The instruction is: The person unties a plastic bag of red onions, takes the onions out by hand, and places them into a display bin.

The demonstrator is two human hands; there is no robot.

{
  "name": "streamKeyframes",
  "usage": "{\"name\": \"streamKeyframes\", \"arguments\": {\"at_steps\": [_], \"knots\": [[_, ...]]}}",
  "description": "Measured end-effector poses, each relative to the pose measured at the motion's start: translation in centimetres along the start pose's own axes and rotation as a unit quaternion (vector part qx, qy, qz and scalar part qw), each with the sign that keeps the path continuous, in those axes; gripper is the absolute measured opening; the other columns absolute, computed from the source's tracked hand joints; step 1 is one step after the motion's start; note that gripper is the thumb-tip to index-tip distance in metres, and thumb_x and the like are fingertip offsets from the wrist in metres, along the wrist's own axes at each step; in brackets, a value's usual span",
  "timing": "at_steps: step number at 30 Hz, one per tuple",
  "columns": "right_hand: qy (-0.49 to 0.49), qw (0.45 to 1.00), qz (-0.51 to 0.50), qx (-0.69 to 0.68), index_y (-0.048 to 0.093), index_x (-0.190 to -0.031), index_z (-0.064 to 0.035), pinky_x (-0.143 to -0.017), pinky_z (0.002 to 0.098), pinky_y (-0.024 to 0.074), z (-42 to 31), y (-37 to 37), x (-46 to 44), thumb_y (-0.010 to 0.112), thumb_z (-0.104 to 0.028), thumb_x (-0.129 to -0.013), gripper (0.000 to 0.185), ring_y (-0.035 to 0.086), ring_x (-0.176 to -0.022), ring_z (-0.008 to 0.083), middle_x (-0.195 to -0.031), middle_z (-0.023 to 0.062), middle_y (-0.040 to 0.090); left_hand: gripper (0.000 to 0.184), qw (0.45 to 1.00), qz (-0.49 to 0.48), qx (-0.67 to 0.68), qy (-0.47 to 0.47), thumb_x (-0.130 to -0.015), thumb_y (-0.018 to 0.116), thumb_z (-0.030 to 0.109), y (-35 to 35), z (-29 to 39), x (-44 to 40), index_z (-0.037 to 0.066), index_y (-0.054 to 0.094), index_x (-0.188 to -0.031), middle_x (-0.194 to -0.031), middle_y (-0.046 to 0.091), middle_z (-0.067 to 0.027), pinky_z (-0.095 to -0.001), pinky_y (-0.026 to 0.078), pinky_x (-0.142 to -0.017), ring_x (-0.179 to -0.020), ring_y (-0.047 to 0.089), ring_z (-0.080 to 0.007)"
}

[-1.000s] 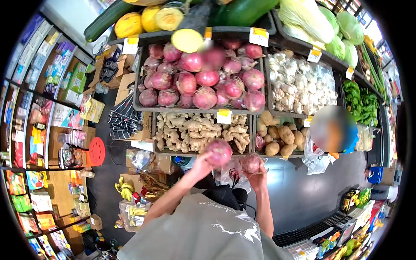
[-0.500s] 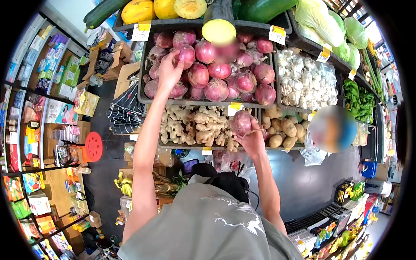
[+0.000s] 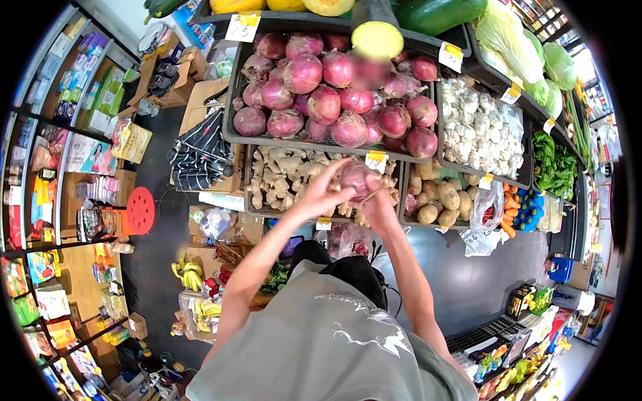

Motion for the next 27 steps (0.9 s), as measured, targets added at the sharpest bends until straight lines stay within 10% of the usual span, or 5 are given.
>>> {"name": "streamKeyframes", "arguments": {"at_steps": [3,5,13,17,27], "knots": [[-0.028,0.996,-0.076,0.032,0.027,-0.140,-0.0052,-0.091,0.0378,0.0469,-0.1,4.1,0.5,0.058,-0.022,-0.090,0.061,0.054,-0.110,0.0226,-0.125,0.0128,0.049,0.074,0.956,0.151,0.216,0.129,-0.075,0.075,0.028,-0.3,-2.9,0.8,0.010,0.036,-0.135,-0.129,0.045,-0.0131,-0.0380,0.042,-0.098,-0.115,0.049,-0.0261],[-0.039,0.986,-0.141,0.075,0.026,-0.141,-0.0047,-0.090,0.0370,0.0477,-0.9,5.9,1.7,0.056,-0.019,-0.091,0.060,0.058,-0.105,0.0227,-0.127,0.0140,0.049,0.078,0.923,0.191,0.329,0.055,-0.070,0.077,0.024,-2.3,-4.2,1.2,0.008,0.035,-0.135,-0.123,0.048,-0.0144,-0.0388,0.041,-0.099,-0.115,0.048,-0.0253],[-0.068,0.969,-0.002,0.238,0.050,-0.122,-0.0002,-0.082,0.0297,0.0505,0.1,-3.5,4.3,0.045,-0.003,-0.091,0.031,0.062,-0.094,0.0176,-0.104,0.0115,0.064,0.075,0.832,0.495,-0.021,0.248,-0.074,0.073,0.021,-21.2,3.1,-4.6,0.004,0.034,-0.135,-0.127,0.048,-0.0179,-0.0383,0.040,-0.096,-0.115,0.048,-0.0282],[0.045,0.921,0.052,0.383,0.050,-0.121,0.0000,-0.079,0.0289,0.0507,4.8,-11.2,6.4,0.042,-0.002,-0.092,0.030,0.064,-0.085,0.0177,-0.102,0.0120,0.065,0.065,0.880,0.343,-0.232,0.232,-0.080,0.064,0.031,-26.3,4.9,-12.4,0.001,0.042,-0.133,-0.123,0.053,-0.0229,-0.0359,0.041,-0.096,-0.111,0.054,-0.0330],[0.087,0.968,0.234,-0.013,0.055,-0.112,-0.0049,-0.063,0.0252,0.0444,8.4,-19.4,10.6,0.047,-0.016,-0.091,0.026,0.050,-0.060,0.0119,-0.070,0.0009,0.053,0.040,0.846,0.377,-0.324,0.193,-0.088,0.046,0.017,-30.0,2.7,-14.1,0.011,0.053,-0.127,-0.106,0.062,-0.0228,-0.0396,0.045,-0.089,-0.102,0.058,-0.0377]]}}
Point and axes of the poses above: each hand's wrist, its own x-axis away from the middle knuckle, its own y-axis out of the palm, z = x × y, the point moved 6 cm from there along -x, towards the middle knuckle
